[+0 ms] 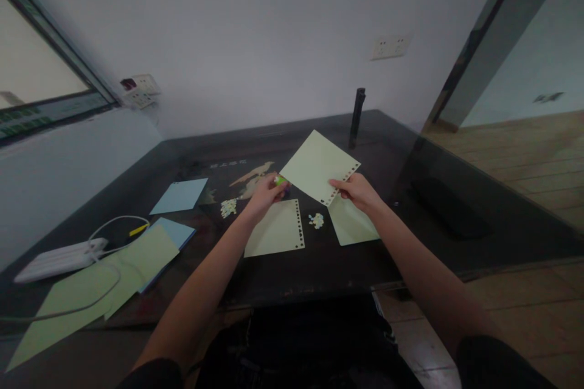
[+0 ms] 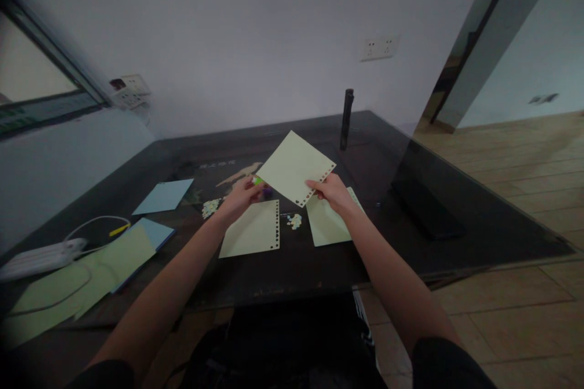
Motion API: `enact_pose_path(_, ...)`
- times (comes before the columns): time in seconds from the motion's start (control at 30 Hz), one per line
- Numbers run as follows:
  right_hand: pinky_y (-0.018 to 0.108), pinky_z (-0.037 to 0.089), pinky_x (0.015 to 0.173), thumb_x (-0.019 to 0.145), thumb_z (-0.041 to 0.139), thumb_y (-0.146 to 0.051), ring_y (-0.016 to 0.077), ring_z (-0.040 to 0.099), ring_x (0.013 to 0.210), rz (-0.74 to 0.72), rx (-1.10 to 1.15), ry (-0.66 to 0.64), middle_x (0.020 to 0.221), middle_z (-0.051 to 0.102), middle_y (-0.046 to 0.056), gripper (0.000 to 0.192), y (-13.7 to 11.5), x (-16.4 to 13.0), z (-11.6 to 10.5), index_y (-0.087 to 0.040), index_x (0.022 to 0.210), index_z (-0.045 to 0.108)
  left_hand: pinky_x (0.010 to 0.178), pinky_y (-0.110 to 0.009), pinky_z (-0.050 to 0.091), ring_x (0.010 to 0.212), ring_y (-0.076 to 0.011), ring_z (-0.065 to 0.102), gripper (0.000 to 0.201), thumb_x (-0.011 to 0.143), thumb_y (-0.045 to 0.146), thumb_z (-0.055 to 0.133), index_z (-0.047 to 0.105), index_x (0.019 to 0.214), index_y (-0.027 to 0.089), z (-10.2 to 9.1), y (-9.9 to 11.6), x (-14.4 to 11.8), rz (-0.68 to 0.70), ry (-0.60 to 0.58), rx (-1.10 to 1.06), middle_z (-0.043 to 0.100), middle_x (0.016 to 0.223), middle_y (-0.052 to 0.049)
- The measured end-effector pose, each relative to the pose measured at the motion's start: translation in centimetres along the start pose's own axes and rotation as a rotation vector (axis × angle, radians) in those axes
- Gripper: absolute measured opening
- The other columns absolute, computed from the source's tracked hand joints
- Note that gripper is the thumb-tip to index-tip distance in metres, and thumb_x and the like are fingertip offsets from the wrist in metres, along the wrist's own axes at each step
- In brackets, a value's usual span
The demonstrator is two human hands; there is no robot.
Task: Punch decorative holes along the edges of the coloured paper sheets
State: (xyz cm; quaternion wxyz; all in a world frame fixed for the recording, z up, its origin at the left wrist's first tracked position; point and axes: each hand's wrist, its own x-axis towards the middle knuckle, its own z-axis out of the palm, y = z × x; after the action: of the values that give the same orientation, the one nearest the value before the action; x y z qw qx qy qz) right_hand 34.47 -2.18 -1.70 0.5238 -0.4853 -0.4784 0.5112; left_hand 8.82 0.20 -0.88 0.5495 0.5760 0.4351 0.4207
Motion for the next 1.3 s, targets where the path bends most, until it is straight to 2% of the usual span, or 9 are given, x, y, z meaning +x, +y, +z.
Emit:
enact_pose_path(0.07,0.023,0.033,0.042,0.055,0.077,-0.032,0.0115,0.052,0.055,0.015,0.051,0.006,0.077,0.067,0.007,0.031,0.0,0.0,0.1,-0.015,0.076,0.061,0.051,-0.019,0.034,0.059,-0.0056,0.048,0.025,0.068,0.029,0.074,0.059,0.083,0.016,2.0,0.1,-1.2,-0.049,-0.082,-0.17,0.061,0.082,-0.001)
enact_pose_path(0.13,0.024,0.037,0.046,0.055,0.077,-0.03,0.0135,0.056,0.061,0.031,0.092,0.016,0.082,0.067,0.008,0.033,0.0,-0.1,0.2,-0.015,0.081,0.062,0.053,-0.019,0.036,0.06,-0.0051,0.05,0.025,0.066,0.025,0.076,0.06,0.083,0.017,3.5,-0.2,-2.1,-0.098,-0.088,-0.343,0.061,0.083,-0.001)
enact_pose_path(0.3,0.026,0.044,0.051,0.055,0.078,-0.028,0.0165,0.059,0.066,0.04,0.075,0.027,0.085,0.068,0.01,0.036,-0.2,-0.5,0.5,-0.014,0.084,0.062,0.071,-0.026,0.048,0.075,-0.0111,0.06,0.019,0.077,0.028,0.068,0.062,0.091,0.018,4.9,-1.0,-3.4,-0.225,-0.088,-0.528,0.064,0.093,-0.005)
enact_pose_path(0.47,0.027,0.048,0.054,0.054,0.079,-0.023,0.0154,0.06,0.065,0.038,0.07,0.039,0.085,0.069,0.009,0.032,-0.3,-0.8,0.9,-0.015,0.08,0.063,0.084,-0.032,0.05,0.081,-0.0134,0.064,0.02,0.08,0.023,0.066,0.06,0.098,0.017,5.2,-1.0,-4.0,-0.169,-0.124,-0.543,0.066,0.097,-0.007)
enact_pose_path(0.63,0.024,0.045,0.051,0.052,0.08,-0.027,0.0138,0.057,0.06,-0.032,0.058,0.062,0.076,0.069,0.007,0.032,0.0,-0.8,1.3,-0.013,0.077,0.065,0.093,-0.034,0.048,0.089,-0.0161,0.065,0.022,0.076,0.016,0.069,0.062,0.097,0.013,5.8,-0.8,-4.4,-0.108,-0.134,-0.526,0.067,0.101,-0.01)
enact_pose_path(0.8,0.024,0.039,0.045,0.052,0.079,-0.035,0.0115,0.05,0.05,-0.178,0.0,0.136,0.061,0.064,0.003,0.031,0.5,-0.7,2.0,-0.013,0.066,0.063,0.092,-0.036,0.048,0.09,-0.0178,0.066,0.028,0.071,0.013,0.073,0.06,0.096,0.012,6.2,-0.6,-4.8,-0.1,-0.104,-0.496,0.067,0.098,-0.01)
enact_pose_path(0.93,0.025,0.039,0.045,0.056,0.077,-0.038,0.0122,0.05,0.047,-0.246,-0.051,0.227,0.055,0.061,0.001,0.029,0.5,-0.8,2.1,-0.013,0.061,0.061,0.087,-0.035,0.049,0.092,-0.018,0.064,0.033,0.069,0.014,0.075,0.062,0.099,0.012,6.2,-0.5,-4.9,-0.115,-0.067,-0.443,0.067,0.102,-0.011)
enact_pose_path(1.03,0.025,0.039,0.046,0.06,0.075,-0.039,0.0125,0.051,0.046,-0.278,-0.087,0.274,0.054,0.061,0.001,0.029,0.5,-0.9,2.0,-0.013,0.063,0.061,0.083,-0.031,0.049,0.09,-0.0162,0.063,0.033,0.068,0.015,0.076,0.064,0.098,0.013,6.2,-0.5,-4.8,-0.11,-0.062,-0.419,0.067,0.1,-0.009)
enact_pose_path(1.3,0.026,0.044,0.049,0.061,0.074,-0.037,0.0128,0.053,0.05,-0.322,-0.089,0.276,0.063,0.065,0.004,0.029,0.3,-0.8,2.0,-0.012,0.07,0.063,0.082,-0.03,0.049,0.089,-0.0153,0.063,0.032,0.066,0.017,0.077,0.065,0.096,0.014,6.1,-0.4,-4.9,-0.097,-0.08,-0.412,0.068,0.099,-0.009)
